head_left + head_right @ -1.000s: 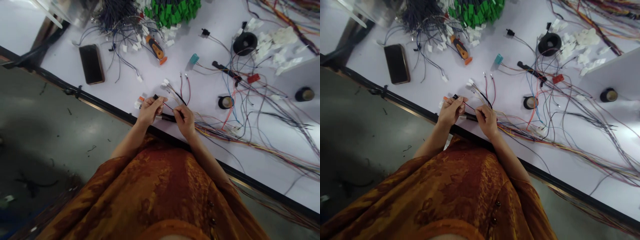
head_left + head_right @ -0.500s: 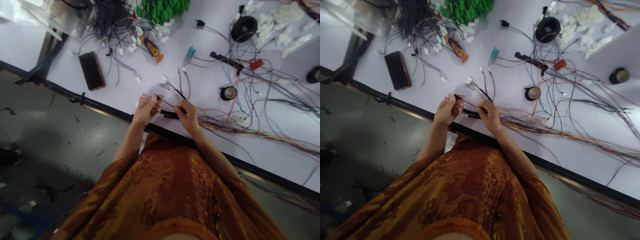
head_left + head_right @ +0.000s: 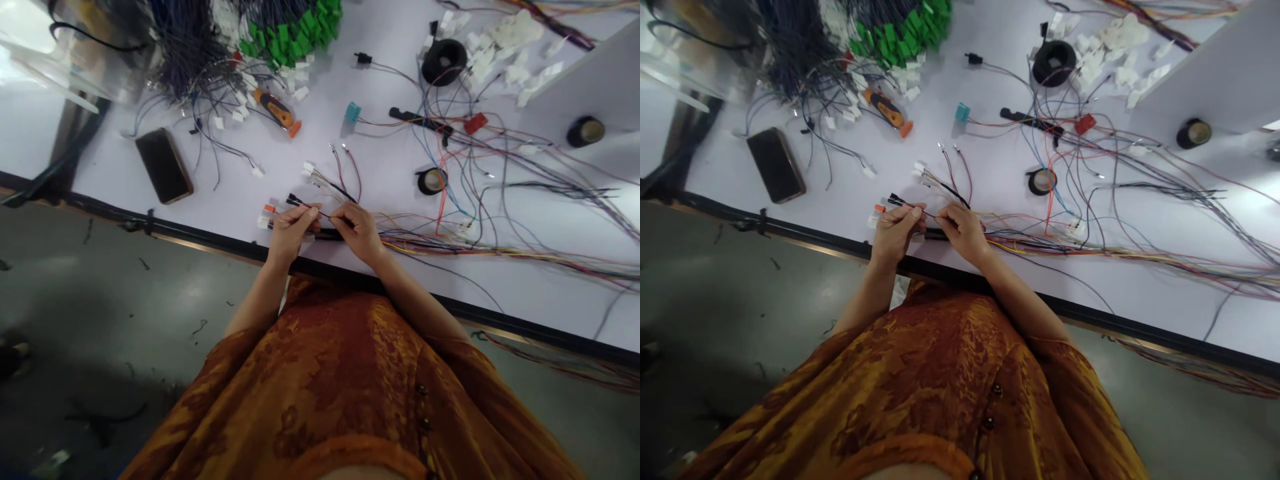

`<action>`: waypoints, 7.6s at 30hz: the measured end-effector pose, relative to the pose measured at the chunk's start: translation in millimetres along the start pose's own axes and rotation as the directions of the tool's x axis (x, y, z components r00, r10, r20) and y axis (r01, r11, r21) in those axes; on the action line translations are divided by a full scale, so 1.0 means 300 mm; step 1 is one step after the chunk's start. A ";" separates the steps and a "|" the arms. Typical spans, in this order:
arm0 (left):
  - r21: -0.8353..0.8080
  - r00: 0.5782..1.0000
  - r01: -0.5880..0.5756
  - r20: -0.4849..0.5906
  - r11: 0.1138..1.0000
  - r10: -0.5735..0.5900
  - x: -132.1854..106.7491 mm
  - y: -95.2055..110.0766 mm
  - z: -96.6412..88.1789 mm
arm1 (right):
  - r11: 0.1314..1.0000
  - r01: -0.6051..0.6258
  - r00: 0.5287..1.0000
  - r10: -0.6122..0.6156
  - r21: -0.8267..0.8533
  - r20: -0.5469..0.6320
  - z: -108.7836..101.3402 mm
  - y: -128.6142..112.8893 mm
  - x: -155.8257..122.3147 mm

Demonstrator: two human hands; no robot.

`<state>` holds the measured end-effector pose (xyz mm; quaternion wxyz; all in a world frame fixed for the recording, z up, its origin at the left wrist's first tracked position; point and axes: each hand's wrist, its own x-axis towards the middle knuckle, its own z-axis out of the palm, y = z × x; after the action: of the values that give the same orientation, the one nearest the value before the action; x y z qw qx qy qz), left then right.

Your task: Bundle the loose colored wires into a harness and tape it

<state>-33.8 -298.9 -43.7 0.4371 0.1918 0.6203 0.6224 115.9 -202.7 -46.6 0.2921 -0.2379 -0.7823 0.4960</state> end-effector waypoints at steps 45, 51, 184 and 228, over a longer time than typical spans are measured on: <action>0.386 0.917 -0.398 0.128 0.832 0.379 0.070 0.078 0.043 | 0.976 -0.117 0.989 0.132 -0.186 0.070 -0.047 -0.143 -0.020; 0.409 0.889 -0.457 0.233 0.790 0.393 -0.001 0.135 0.082 | 0.925 -0.280 0.945 0.313 0.259 -0.099 -0.052 -0.116 -0.017; 0.396 0.811 -0.373 0.578 0.839 0.088 0.081 -0.070 0.199 | 0.845 -0.406 0.815 0.507 0.348 -0.280 -0.183 0.066 -0.266; 0.527 0.737 -0.660 0.595 0.536 0.322 -0.040 -0.133 0.209 | 0.752 -0.058 0.970 0.197 -0.656 0.140 -0.250 -0.028 -0.230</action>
<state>33.7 -276.3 -67.7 0.2530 0.6471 0.6148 0.3732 216.6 -203.9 -28.9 0.0770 -0.3258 -0.9124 0.2356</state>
